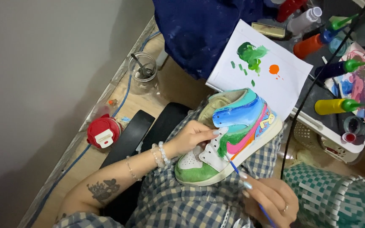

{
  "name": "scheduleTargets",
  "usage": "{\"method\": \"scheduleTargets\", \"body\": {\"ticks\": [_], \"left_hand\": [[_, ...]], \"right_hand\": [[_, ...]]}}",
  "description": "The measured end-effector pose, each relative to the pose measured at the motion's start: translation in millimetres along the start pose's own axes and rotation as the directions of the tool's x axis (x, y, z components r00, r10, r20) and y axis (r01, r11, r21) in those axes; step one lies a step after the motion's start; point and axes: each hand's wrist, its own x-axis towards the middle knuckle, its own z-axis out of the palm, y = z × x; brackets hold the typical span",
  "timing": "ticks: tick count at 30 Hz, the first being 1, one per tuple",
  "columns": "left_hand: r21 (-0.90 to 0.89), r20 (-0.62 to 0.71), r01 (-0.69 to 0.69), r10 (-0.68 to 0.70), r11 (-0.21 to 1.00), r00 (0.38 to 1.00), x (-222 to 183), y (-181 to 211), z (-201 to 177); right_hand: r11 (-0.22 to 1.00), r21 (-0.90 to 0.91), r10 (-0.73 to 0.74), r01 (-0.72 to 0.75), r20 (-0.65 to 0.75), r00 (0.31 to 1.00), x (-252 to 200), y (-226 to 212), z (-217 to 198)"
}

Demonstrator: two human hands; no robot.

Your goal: Painting a colorful design on a white sneaker using a paintbrush and acrylic paints.

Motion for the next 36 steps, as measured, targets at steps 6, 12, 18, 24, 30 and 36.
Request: {"method": "scheduleTargets", "body": {"ticks": [6,12,18,24,30,36], "left_hand": [[0.000,-0.014,0.009,-0.009,1.000,1.000,0.4,-0.7,-0.2],[0.043,-0.023,0.007,-0.006,0.999,1.000,-0.5,5.5,0.6],[-0.023,-0.019,0.012,-0.013,1.000,1.000,-0.2,-2.6,-0.3],[-0.015,-0.017,0.026,-0.026,1.000,1.000,-0.7,-3.4,-0.3],[-0.015,-0.020,0.004,-0.004,1.000,1.000,-0.1,-7.3,-1.2],[-0.069,-0.022,0.023,-0.024,0.997,0.999,0.1,-10.6,-1.5]], "right_hand": [[0.967,-0.138,-0.253,0.216,-0.380,0.890,14.7,33.8,32.4],[0.981,-0.160,-0.162,0.113,-0.342,0.925,19.2,34.2,34.1],[0.992,-0.116,-0.108,0.056,-0.519,0.848,27.6,32.0,38.1],[0.999,0.049,0.021,0.010,-0.581,0.813,26.8,40.0,41.5],[0.996,-0.083,-0.038,-0.015,-0.597,0.802,29.0,38.9,31.8],[0.994,-0.031,-0.098,0.101,-0.615,0.782,29.6,55.8,32.8]]}}
